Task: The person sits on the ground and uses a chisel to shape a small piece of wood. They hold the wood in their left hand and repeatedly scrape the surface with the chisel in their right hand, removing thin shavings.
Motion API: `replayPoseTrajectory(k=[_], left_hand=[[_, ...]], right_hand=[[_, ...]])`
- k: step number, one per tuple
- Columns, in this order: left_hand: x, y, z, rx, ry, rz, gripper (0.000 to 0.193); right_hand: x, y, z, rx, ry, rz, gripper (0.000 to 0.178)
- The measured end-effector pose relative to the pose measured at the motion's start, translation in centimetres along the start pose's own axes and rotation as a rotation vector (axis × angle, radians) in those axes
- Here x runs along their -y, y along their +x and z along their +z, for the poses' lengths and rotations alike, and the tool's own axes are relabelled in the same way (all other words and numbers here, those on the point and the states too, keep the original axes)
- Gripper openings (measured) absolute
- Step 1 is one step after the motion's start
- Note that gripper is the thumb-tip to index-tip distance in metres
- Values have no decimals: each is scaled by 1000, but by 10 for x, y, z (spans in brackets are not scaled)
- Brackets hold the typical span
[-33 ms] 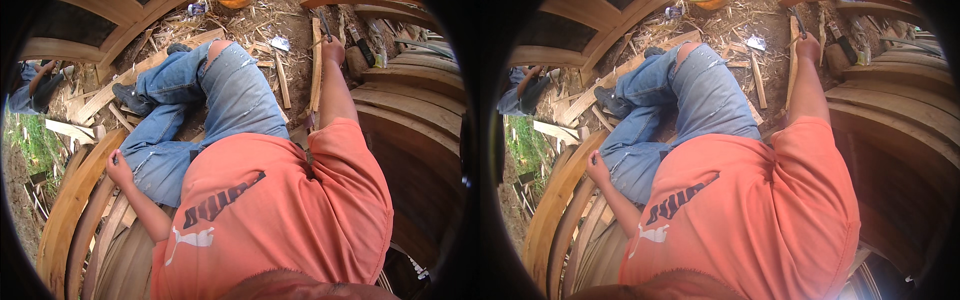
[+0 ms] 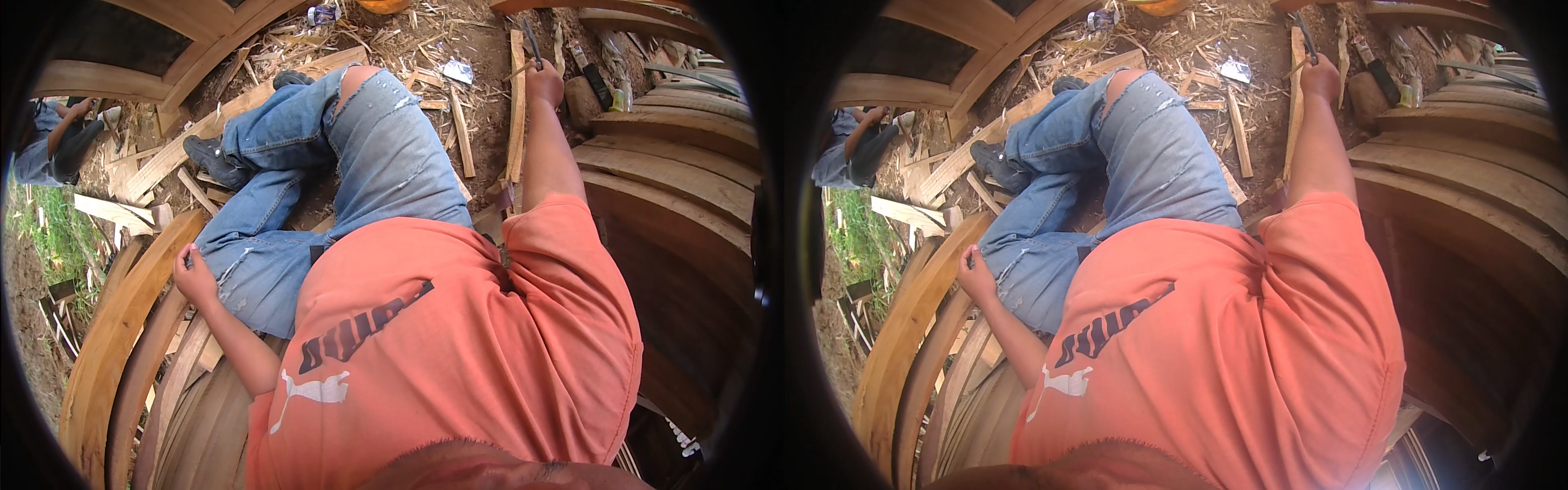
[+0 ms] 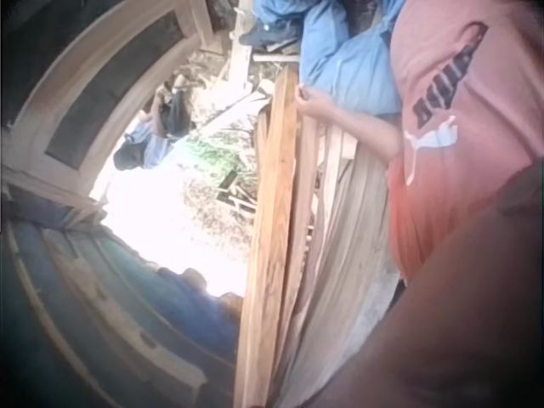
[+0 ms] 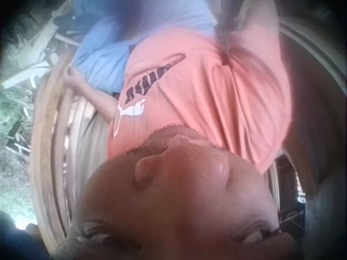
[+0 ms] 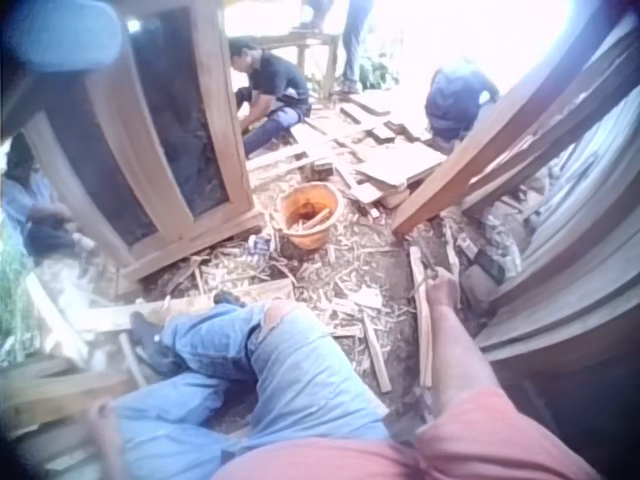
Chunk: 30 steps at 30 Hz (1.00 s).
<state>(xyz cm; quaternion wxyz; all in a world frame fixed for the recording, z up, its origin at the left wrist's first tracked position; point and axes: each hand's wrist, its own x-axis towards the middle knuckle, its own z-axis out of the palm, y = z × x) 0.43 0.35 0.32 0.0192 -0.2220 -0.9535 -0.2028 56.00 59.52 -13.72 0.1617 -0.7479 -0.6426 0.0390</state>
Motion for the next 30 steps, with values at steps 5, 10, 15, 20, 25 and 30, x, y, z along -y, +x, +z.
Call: replayPoseTrajectory(k=[5,10,15,20,25,30], left_hand=[[2,-1,0,11,-28,-10,32],[5,-1,0,5,-14,18,31],[4,1,0,3,-1,21,31],[2,-1,-2,3,-9,18,32],[0,-1,-1,11,-18,-2,32],[-4,0,-2,23,-11,-20,32]], right_hand=[[11,-5,-3,19,-24,-76,26],[13,-8,-1,39,-12,-35,28],[1,-1,3,25,-5,19,31],[-4,-34,-4,-29,182,78,45],[-38,-73,36,-63,406,188,50],[-25,-153,42,298,412,82,48]])
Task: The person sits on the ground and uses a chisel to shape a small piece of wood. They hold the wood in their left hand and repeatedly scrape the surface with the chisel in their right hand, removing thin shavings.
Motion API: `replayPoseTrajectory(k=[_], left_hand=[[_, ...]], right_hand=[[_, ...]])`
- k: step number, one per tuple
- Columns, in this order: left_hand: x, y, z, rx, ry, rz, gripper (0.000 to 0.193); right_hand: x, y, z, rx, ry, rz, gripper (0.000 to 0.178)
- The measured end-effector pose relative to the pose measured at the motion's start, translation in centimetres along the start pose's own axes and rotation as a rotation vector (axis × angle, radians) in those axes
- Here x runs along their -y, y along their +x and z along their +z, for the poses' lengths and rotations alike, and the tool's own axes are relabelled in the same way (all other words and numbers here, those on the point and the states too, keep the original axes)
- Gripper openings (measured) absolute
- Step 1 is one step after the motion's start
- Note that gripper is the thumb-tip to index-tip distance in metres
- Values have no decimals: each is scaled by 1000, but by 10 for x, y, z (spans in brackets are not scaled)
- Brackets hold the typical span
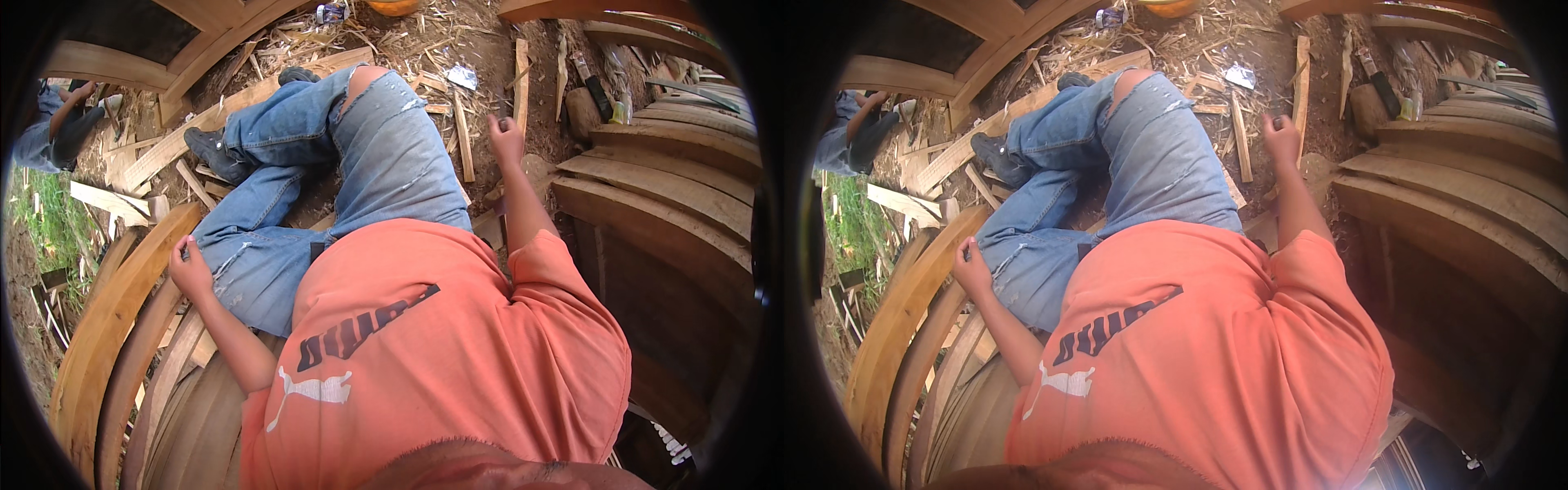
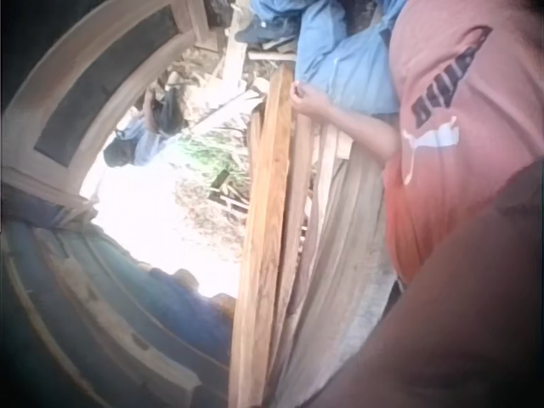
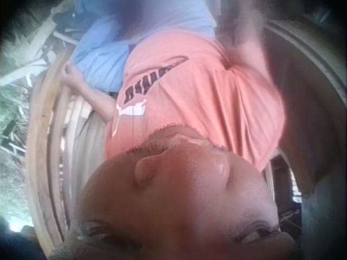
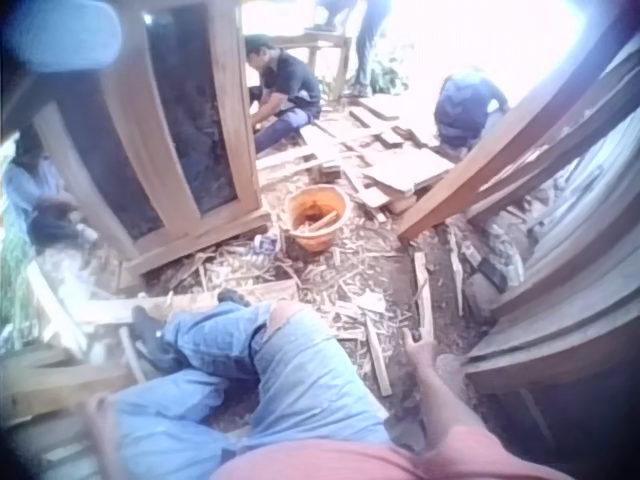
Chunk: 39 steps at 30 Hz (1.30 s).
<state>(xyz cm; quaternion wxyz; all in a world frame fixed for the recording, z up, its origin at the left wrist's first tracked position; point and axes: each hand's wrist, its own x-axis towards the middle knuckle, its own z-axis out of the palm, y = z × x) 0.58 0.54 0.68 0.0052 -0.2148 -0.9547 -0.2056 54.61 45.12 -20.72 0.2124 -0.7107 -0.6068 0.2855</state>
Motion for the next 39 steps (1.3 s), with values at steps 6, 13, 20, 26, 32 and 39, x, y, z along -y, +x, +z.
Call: replayPoseTrajectory(k=[6,13,20,26,32,39], left_hand=[[6,-2,-1,-24,3,21,32],[1,-6,-3,-43,-23,28,31],[1,-10,-5,-56,-32,50,31],[5,-8,-5,-53,-64,56,31],[42,-16,-1,-140,-81,78,28],[6,-16,-16,-165,-381,120,28]], right_hand=[[6,1,35,291,127,-15,20],[37,38,-21,300,542,267,15],[17,30,-27,271,279,-11,34],[5,-13,-8,442,192,-17,42],[-25,-1,-3,358,16,-201,36],[5,-28,-75,438,318,56,24]])
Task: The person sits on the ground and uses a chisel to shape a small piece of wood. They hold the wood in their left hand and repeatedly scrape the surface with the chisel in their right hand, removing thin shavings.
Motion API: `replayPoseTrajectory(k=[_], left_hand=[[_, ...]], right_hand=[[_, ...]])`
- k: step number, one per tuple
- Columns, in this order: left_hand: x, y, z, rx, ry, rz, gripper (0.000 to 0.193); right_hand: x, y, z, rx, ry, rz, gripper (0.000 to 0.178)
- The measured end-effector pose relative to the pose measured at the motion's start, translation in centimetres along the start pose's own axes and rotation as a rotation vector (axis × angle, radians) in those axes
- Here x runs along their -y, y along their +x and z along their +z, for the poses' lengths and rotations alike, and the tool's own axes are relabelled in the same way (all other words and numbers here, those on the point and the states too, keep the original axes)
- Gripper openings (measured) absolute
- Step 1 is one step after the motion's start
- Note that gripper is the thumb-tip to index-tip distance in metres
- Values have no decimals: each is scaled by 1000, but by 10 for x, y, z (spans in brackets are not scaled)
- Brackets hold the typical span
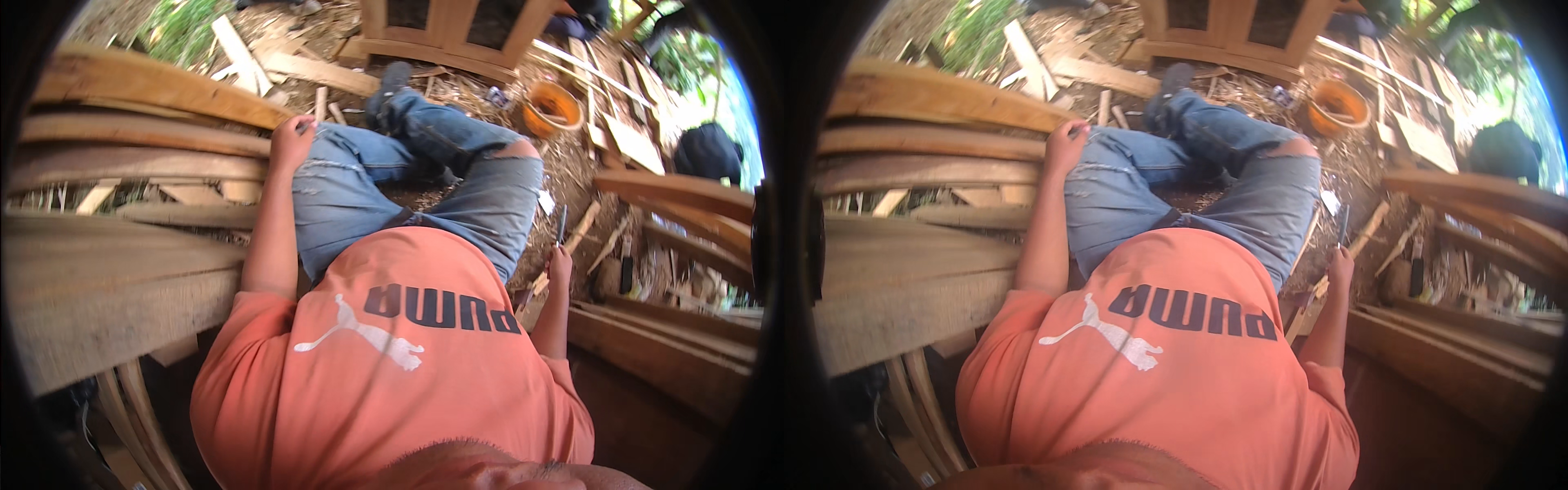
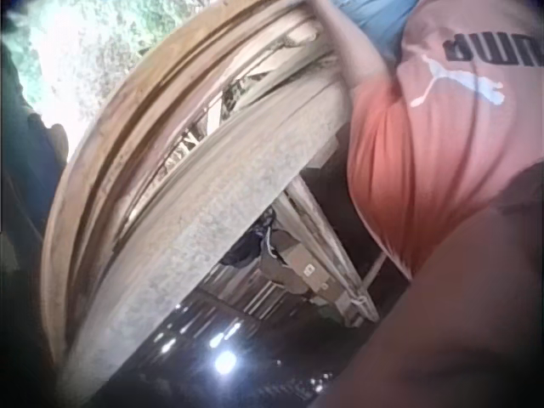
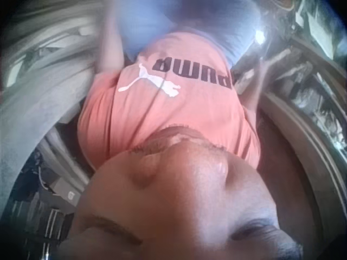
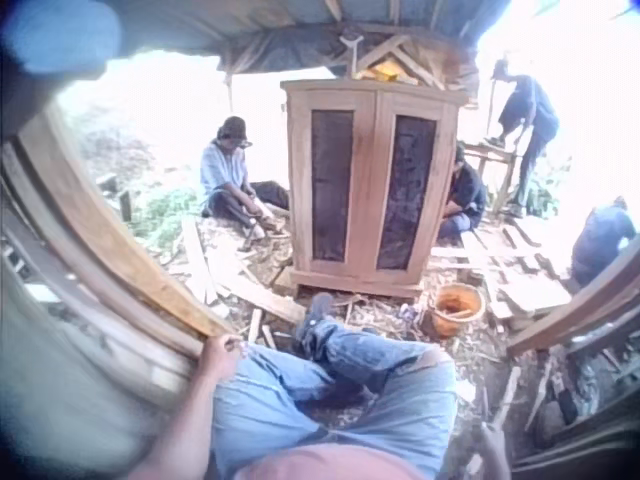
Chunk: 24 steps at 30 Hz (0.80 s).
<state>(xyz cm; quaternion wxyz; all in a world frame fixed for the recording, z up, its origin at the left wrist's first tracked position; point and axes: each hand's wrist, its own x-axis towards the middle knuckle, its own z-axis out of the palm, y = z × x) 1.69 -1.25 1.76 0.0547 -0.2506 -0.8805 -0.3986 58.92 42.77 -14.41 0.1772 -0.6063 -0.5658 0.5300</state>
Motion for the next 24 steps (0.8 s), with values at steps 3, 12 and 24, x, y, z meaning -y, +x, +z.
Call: replayPoseTrajectory(k=[3,12,24], left_hand=[[3,5,-14,-45,-254,-86,30],[70,62,19,237,-694,-372,24],[156,-22,236,407,607,225,30]], right_hand=[[33,9,28,-12,109,-150,22],[157,10,108,25,180,-389,22],[197,22,142,-176,-571,-650,34]])
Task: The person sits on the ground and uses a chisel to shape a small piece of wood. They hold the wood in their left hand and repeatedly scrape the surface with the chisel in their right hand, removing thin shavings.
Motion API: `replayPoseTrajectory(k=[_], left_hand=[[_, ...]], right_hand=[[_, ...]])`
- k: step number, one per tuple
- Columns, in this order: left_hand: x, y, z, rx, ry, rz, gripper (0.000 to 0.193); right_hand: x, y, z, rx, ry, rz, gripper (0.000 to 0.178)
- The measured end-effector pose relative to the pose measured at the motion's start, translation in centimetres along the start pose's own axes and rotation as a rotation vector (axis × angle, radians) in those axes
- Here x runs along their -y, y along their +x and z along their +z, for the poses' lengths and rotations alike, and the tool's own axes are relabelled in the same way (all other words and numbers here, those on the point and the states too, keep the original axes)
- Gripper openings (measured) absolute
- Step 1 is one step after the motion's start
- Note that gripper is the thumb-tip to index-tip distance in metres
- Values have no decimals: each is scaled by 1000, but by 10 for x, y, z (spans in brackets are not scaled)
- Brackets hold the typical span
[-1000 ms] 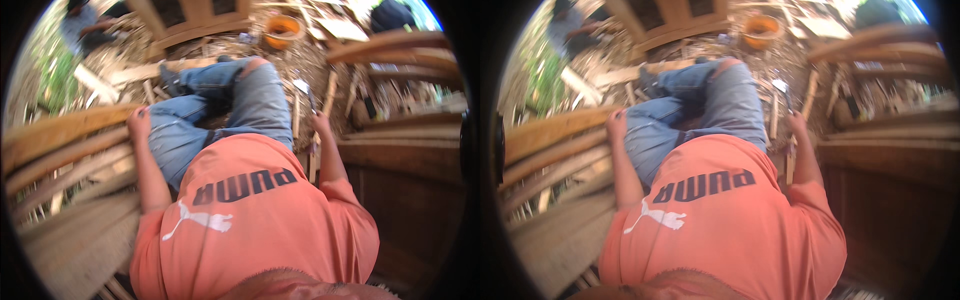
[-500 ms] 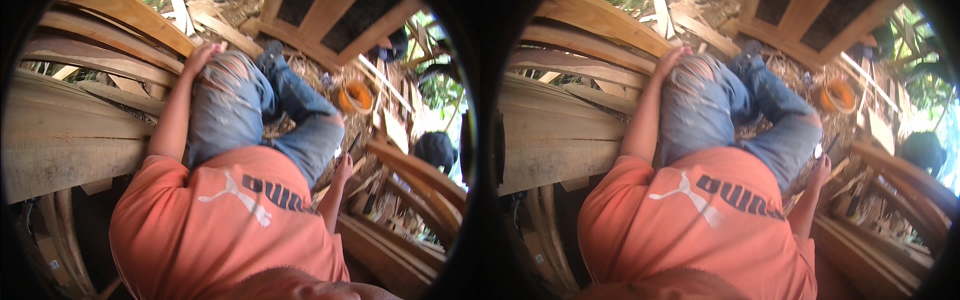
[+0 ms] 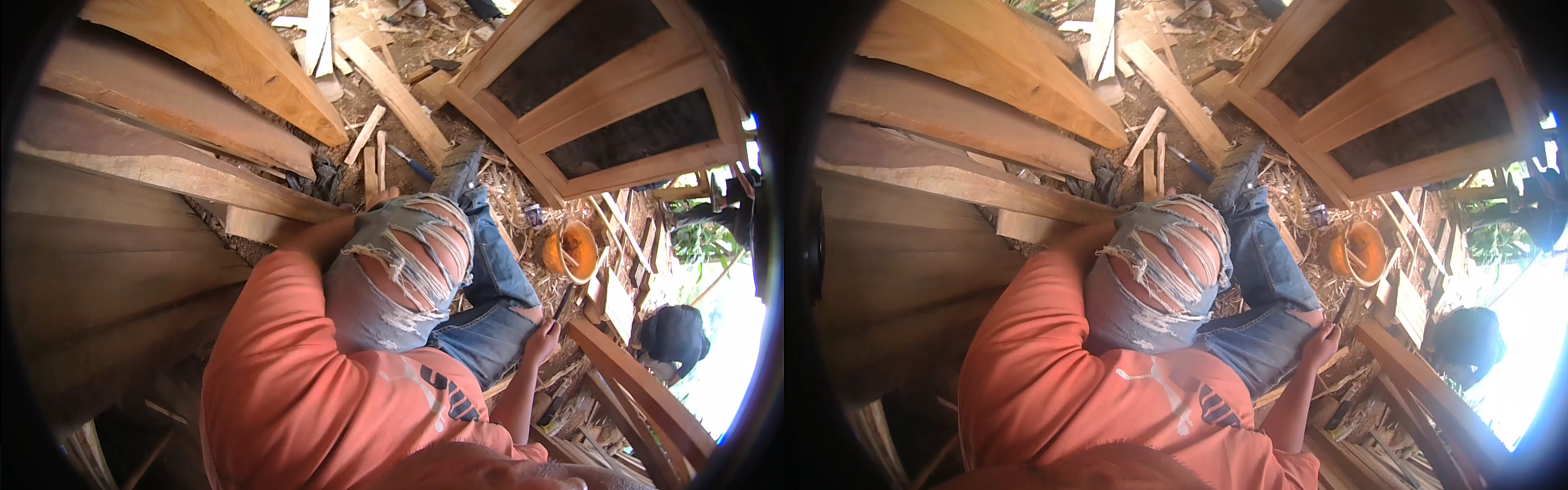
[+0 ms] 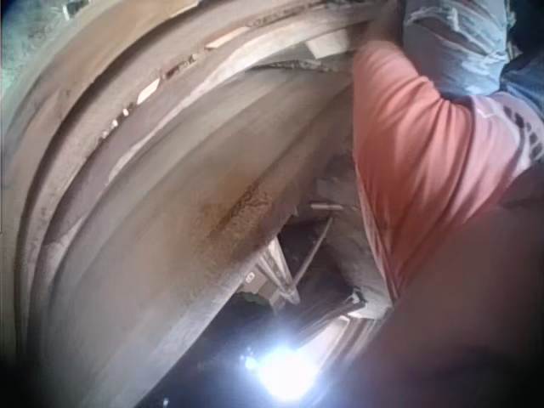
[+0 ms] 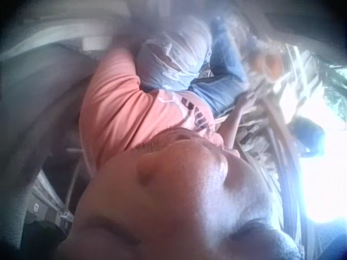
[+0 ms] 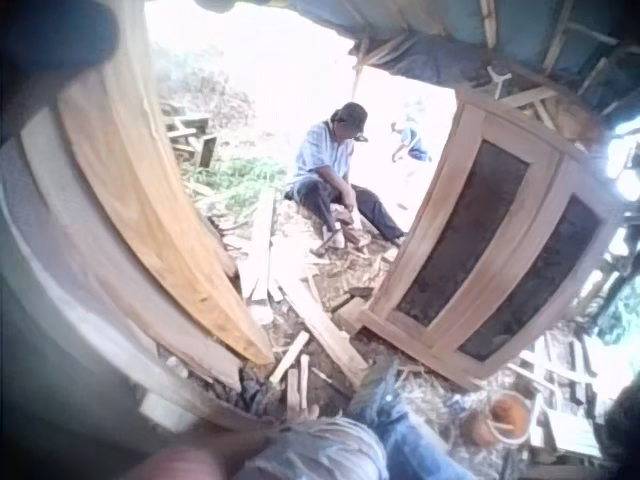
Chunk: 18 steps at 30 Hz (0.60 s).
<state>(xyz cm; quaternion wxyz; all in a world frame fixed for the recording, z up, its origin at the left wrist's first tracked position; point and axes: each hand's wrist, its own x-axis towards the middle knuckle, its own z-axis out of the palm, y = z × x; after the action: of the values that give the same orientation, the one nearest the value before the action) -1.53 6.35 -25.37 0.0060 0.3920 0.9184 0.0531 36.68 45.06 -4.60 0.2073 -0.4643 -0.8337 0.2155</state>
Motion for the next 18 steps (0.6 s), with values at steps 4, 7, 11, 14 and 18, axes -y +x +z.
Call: replayPoseTrajectory(k=[4,7,11,14,18], left_hand=[[29,26,38,37,248,-7,35],[24,26,33,246,359,-2,33],[13,29,32,283,392,-35,32],[10,25,26,196,442,7,32],[27,26,28,163,397,115,36]], right_hand=[[32,3,-4,-2,-120,-20,37],[32,9,-6,42,-121,2,37],[33,12,-8,-2,-107,-39,36],[33,15,-11,6,-138,-28,37],[37,13,-10,19,-178,-42,37]])
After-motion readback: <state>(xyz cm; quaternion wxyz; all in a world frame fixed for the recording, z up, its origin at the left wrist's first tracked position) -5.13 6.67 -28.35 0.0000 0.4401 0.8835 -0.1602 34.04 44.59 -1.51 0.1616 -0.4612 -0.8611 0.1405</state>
